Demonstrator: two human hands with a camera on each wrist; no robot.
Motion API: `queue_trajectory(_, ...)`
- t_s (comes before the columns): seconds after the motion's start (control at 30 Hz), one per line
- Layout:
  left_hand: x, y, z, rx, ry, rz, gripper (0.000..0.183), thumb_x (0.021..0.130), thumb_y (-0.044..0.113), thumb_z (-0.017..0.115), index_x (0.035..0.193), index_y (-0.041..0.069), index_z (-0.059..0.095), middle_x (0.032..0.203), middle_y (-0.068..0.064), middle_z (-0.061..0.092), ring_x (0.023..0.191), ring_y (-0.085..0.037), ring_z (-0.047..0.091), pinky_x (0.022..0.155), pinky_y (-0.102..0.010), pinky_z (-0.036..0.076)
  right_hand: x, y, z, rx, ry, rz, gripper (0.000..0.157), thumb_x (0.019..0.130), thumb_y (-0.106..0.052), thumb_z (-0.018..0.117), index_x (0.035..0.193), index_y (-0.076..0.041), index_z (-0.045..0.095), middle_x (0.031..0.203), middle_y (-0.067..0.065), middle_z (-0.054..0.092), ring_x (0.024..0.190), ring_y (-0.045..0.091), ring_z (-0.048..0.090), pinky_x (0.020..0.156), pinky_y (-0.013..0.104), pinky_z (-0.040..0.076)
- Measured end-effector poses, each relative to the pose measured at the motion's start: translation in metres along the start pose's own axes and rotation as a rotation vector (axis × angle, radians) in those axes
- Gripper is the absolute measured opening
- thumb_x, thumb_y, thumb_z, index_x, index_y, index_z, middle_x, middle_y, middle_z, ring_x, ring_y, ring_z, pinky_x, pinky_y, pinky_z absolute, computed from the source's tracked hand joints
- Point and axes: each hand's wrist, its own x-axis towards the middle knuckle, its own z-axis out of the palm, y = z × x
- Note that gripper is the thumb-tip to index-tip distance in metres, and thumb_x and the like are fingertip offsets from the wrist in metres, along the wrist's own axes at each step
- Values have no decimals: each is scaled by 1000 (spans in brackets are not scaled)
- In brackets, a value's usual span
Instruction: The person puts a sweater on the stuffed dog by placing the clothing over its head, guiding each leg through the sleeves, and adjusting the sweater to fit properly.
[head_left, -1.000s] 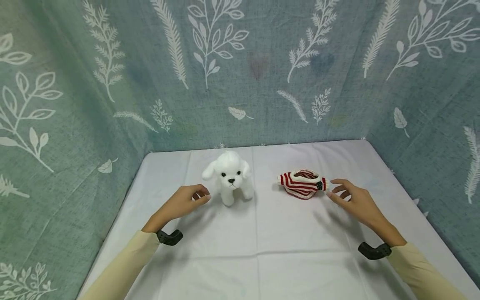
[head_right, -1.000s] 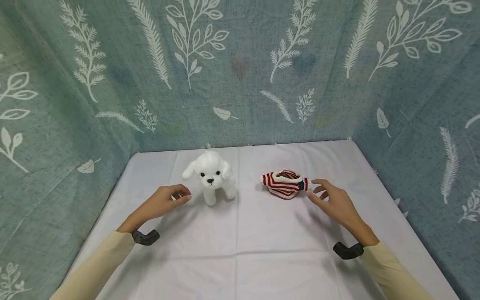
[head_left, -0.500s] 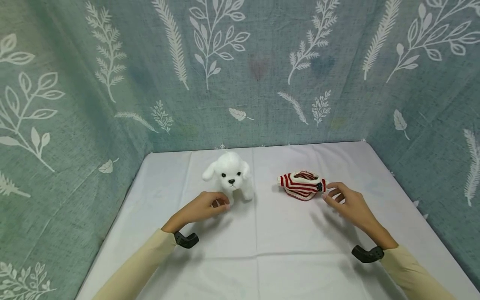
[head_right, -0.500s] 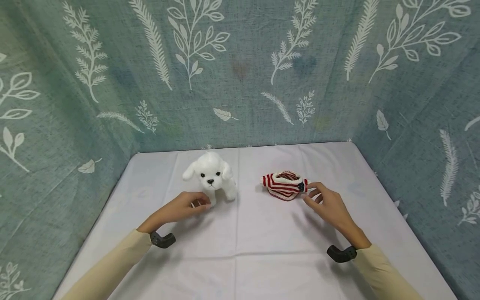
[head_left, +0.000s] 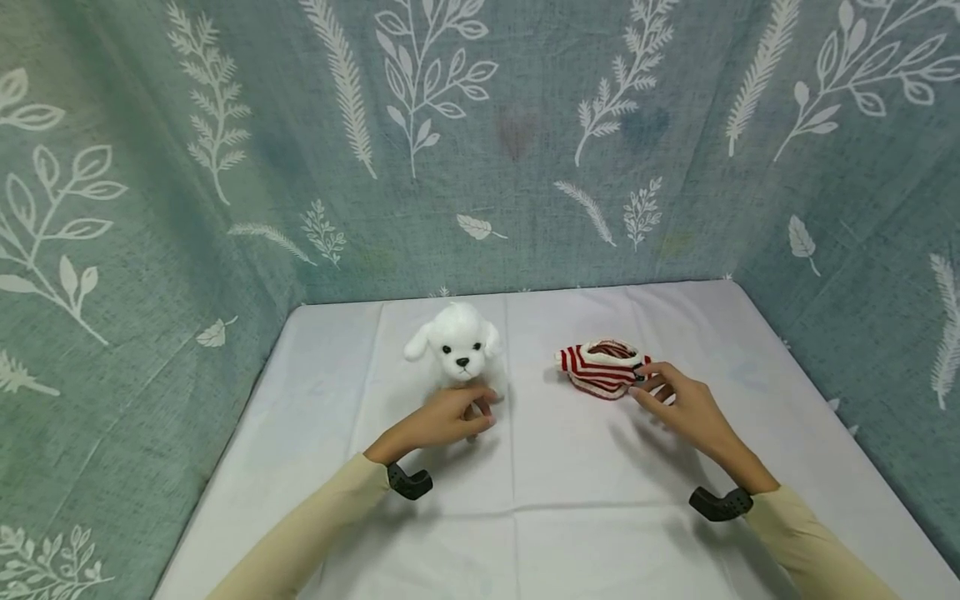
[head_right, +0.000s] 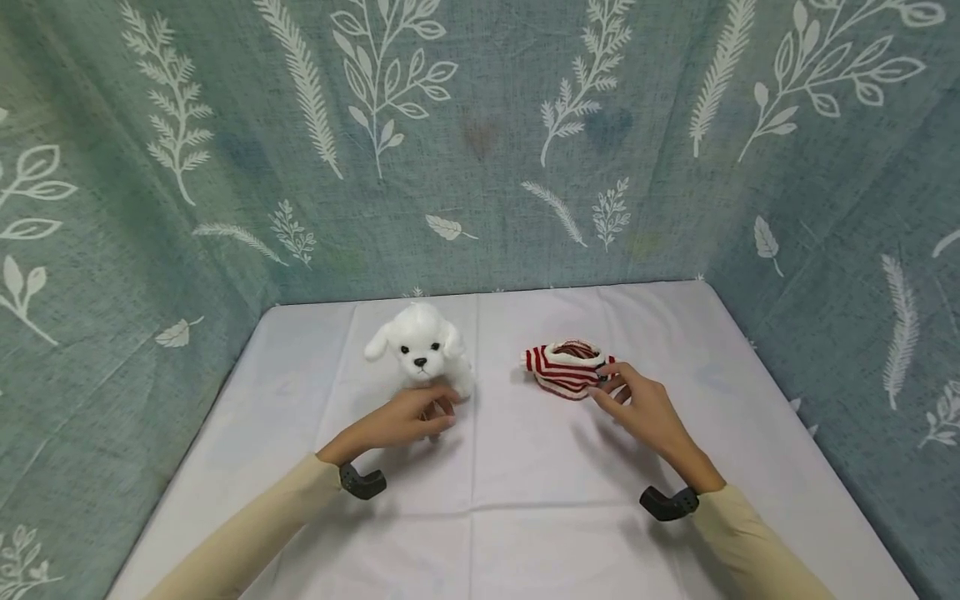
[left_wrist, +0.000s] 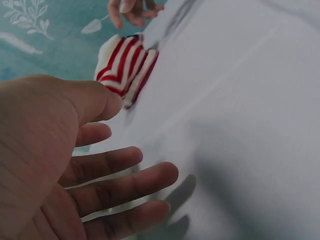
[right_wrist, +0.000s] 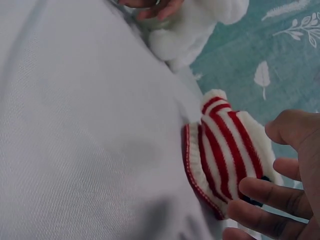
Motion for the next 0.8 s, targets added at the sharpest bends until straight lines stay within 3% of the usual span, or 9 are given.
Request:
queue_trajectory(0.27, 21, 14, 12, 34, -31, 13, 31, 105, 21, 61, 131, 4, 61, 108, -2, 69, 76, -19, 71, 68, -27, 56, 2, -1, 2, -17, 23, -30, 39, 100, -28, 71, 132, -9, 60, 104, 10, 72, 79, 20, 65, 58, 31, 52)
queue_trajectory(0.6, 56, 29, 20, 91, 36, 94, 32, 106, 26, 59, 130, 5, 63, 106, 1, 70, 75, -5, 65, 68, -25, 55, 4, 2, 1, 17, 13, -1, 38, 101, -29, 68, 133, -10, 59, 105, 10, 71, 78, 19, 64, 59, 32, 51)
queue_trajectory(0.8, 74, 36, 26, 83, 55, 109, 32, 108, 27, 57, 132, 6, 62, 108, 0, 69, 79, -7, 64, 70, -26, 53, 8, 3, -2, 56, -3, 33, 42, 102, -35, 66, 135, -12, 58, 106, 11, 72, 79, 26, 68, 58, 34, 53)
